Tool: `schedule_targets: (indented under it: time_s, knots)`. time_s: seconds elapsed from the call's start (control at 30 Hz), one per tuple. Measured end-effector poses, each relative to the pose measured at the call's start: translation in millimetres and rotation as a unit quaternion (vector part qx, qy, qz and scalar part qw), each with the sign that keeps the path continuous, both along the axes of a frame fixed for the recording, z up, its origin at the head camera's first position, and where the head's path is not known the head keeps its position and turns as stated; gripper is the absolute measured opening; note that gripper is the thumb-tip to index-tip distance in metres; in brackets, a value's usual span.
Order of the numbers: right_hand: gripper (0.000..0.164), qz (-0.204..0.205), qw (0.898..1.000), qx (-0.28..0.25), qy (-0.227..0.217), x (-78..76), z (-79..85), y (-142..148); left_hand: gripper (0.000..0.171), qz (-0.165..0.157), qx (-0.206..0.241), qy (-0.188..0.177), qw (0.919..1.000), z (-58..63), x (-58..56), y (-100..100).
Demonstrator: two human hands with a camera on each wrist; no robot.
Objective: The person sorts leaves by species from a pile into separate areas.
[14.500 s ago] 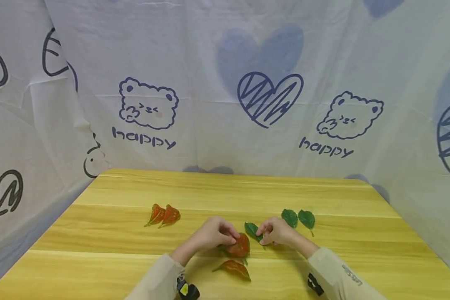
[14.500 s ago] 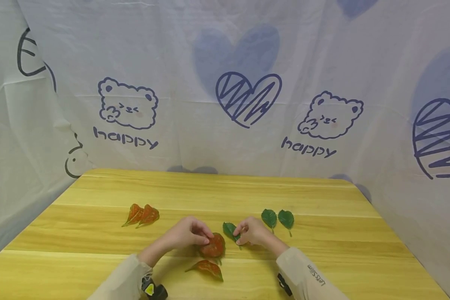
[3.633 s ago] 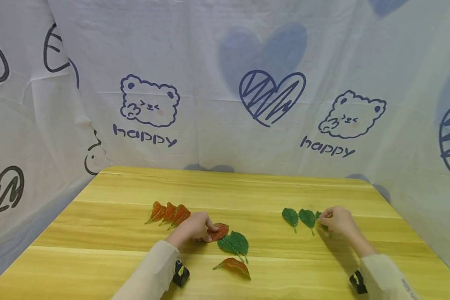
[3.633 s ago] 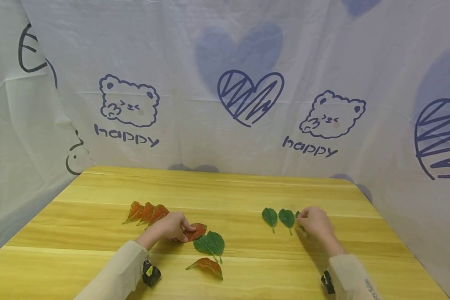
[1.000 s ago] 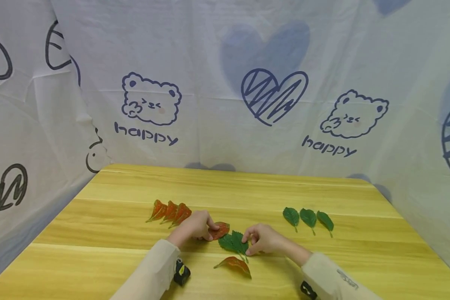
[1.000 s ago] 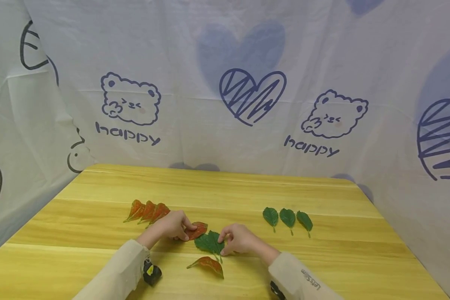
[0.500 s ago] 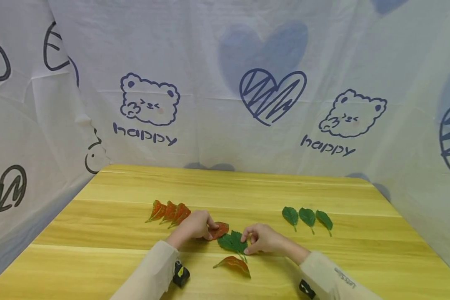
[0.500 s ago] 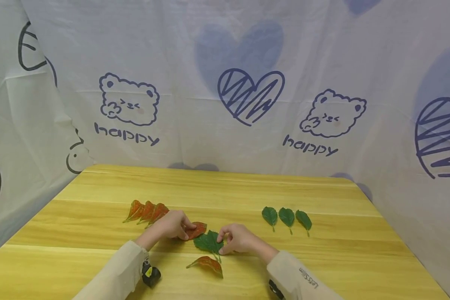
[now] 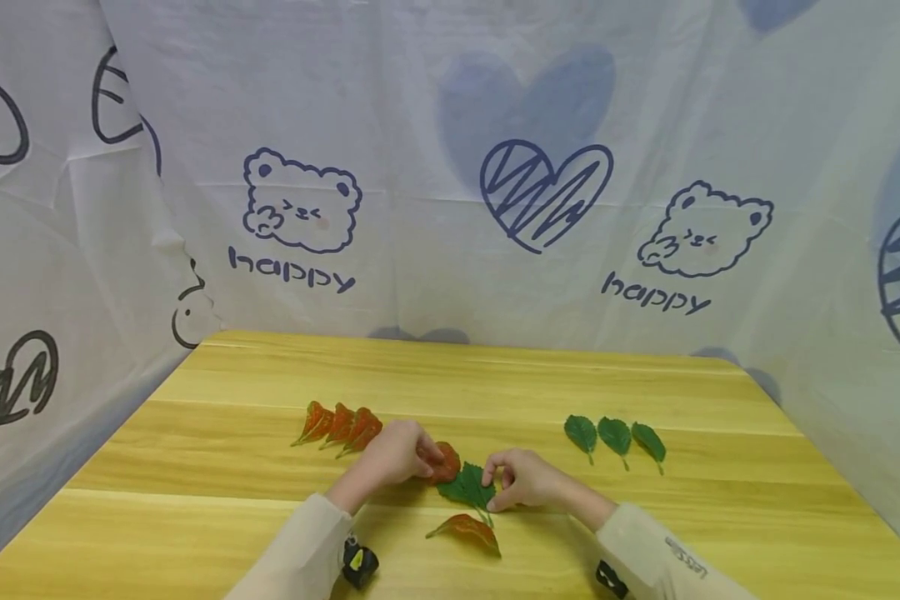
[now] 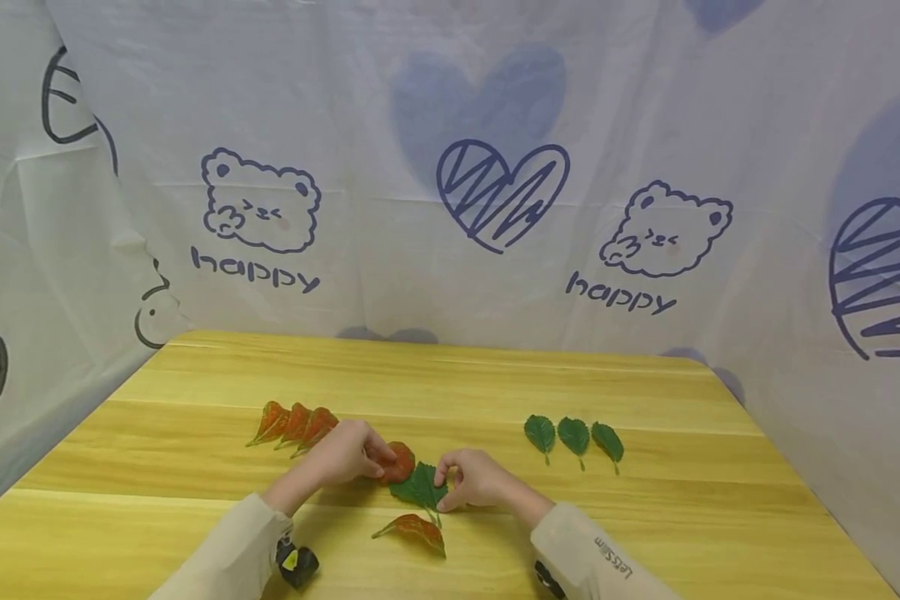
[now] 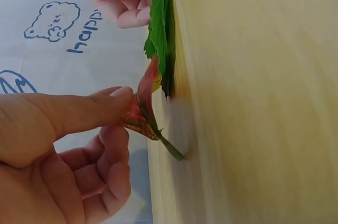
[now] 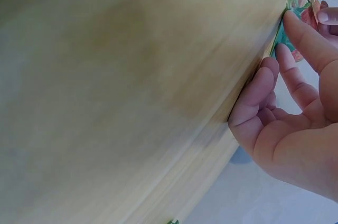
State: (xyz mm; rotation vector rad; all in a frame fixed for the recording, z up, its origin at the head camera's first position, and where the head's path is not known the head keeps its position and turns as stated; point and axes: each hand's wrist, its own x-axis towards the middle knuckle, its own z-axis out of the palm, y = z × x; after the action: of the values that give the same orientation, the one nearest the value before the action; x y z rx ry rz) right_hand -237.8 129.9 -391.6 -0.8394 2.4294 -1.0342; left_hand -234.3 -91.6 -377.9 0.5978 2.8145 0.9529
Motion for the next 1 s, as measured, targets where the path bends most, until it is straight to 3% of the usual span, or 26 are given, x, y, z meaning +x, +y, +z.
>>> schedule_targets:
  time_s: [0.1, 0.27, 0.43, 0.67, 0.8, 1.0]
  knots:
    - [0.019, 0.001, 1.000, -0.003, 0.000, -0.1, 0.1, 0, 0.010, -0.030, 0.037, -0.004, 0.9989, -1.1, 1.1, -1]
    - [0.019, 0.000, 1.000, -0.003, -0.001, -1.0, -0.5, 0, 0.007, -0.083, 0.107, -0.053, 0.9894, -3.1, 4.0, -2]
    - [0.018, -0.004, 1.000, 0.001, -0.002, -1.8, -2.4, 0, 0.009, -0.115, 0.151, -0.129, 0.9733, -6.5, 6.7, -4]
    - [0.018, -0.010, 1.000, 0.002, -0.007, -2.4, -4.2, 0, 0.014, -0.133, 0.194, -0.229, 0.9446, -11.6, 10.3, -3]
    - [0.018, -0.013, 1.000, 0.001, -0.012, -2.6, -4.2, 0, 0.013, -0.133, 0.187, -0.247, 0.9415, -13.3, 12.9, -2]
    - [0.019, -0.014, 1.000, 0.001, -0.009, -2.5, -4.2, 0, 0.011, -0.124, 0.174, -0.248, 0.9450, -12.4, 15.5, 1]
